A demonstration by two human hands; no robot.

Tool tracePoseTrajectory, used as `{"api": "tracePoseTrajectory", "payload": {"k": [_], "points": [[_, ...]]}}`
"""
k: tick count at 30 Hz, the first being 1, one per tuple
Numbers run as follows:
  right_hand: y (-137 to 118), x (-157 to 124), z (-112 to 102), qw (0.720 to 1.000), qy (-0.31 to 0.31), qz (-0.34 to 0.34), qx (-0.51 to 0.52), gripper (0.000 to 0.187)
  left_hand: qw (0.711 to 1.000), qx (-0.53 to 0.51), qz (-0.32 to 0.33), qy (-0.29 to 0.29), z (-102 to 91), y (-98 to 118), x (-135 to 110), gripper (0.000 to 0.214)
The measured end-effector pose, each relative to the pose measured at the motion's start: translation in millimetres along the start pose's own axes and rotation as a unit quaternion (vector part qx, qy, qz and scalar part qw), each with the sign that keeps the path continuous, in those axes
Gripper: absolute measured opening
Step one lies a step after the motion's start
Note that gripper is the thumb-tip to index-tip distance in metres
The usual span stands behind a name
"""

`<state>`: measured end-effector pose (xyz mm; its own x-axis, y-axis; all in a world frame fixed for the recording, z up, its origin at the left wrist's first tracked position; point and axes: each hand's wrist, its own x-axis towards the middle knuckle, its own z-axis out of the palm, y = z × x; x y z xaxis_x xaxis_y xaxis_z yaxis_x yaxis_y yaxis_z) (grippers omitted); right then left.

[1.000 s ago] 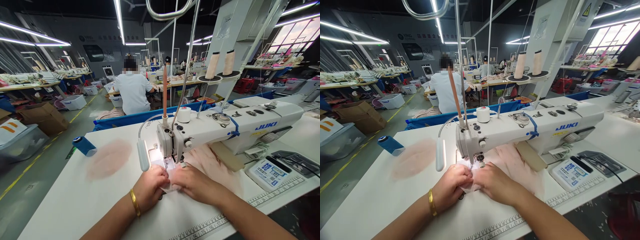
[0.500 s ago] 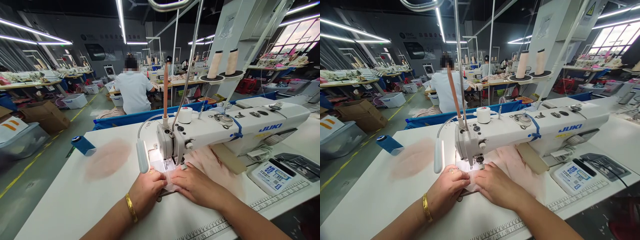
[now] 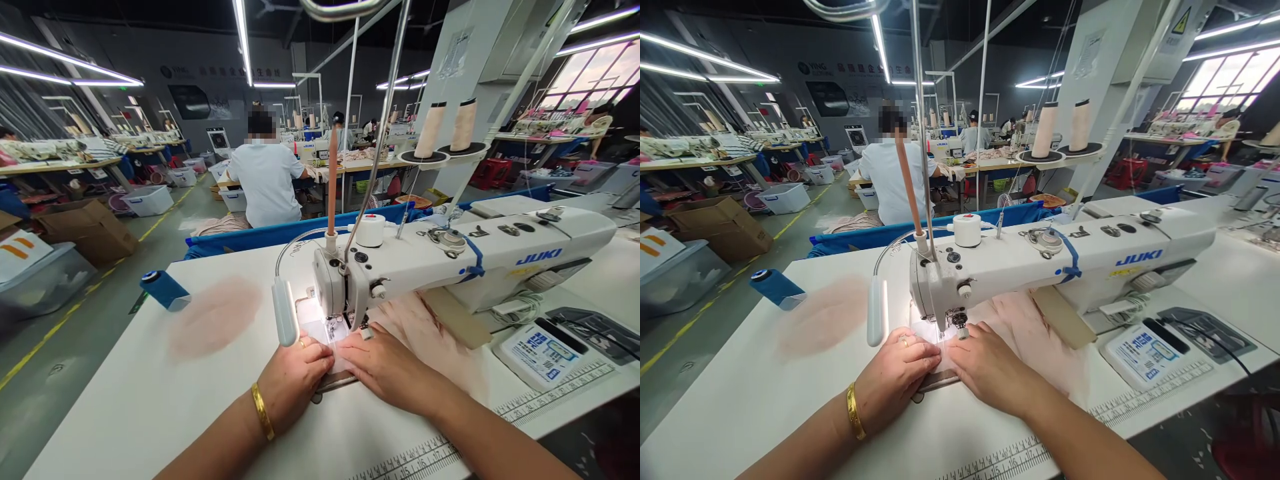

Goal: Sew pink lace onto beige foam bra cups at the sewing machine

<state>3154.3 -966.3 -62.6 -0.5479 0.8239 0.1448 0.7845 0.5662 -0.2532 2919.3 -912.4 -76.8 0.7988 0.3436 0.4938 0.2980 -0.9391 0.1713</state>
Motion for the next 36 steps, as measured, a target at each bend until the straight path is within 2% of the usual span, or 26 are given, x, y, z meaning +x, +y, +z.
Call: {"api": "tracePoseTrajectory", "payload": {"k": [9, 17, 24, 27, 32, 36], "points": [[3.2, 5.3, 8.1, 0.999, 0.021, 0.009, -0.027, 0.023, 1.0, 0.012, 0.002, 0.013, 1.3, -8.7, 2.4, 0.031], [6.8, 7.6, 14.9, 0.997, 0.064, 0.038, -0.016, 0.02, 0.999, 0.049, -0.019, 0.011, 0.7, -15.8, 4.0, 0.033], [5.0, 11.2, 13.6, 0.996, 0.081, 0.043, -0.002, 0.019, 0.997, 0.061, -0.021, 0.029, 0.6, -19.1, 6.1, 0.028], [4.8, 11.7, 13.3, 0.995, 0.095, 0.042, -0.001, 0.019, 0.997, 0.057, -0.045, 0.036, 0.8, -19.3, 4.5, 0.024], [7.7, 10.7, 16.3, 0.993, 0.112, 0.028, 0.008, 0.024, 0.99, 0.05, -0.126, -0.033, -2.0, -18.1, 2.7, 0.016], [11.1, 6.0, 17.6, 0.99, 0.144, 0.006, 0.004, 0.027, 0.967, 0.101, -0.208, -0.102, -11.2, -4.3, 8.2, 0.021]]}}
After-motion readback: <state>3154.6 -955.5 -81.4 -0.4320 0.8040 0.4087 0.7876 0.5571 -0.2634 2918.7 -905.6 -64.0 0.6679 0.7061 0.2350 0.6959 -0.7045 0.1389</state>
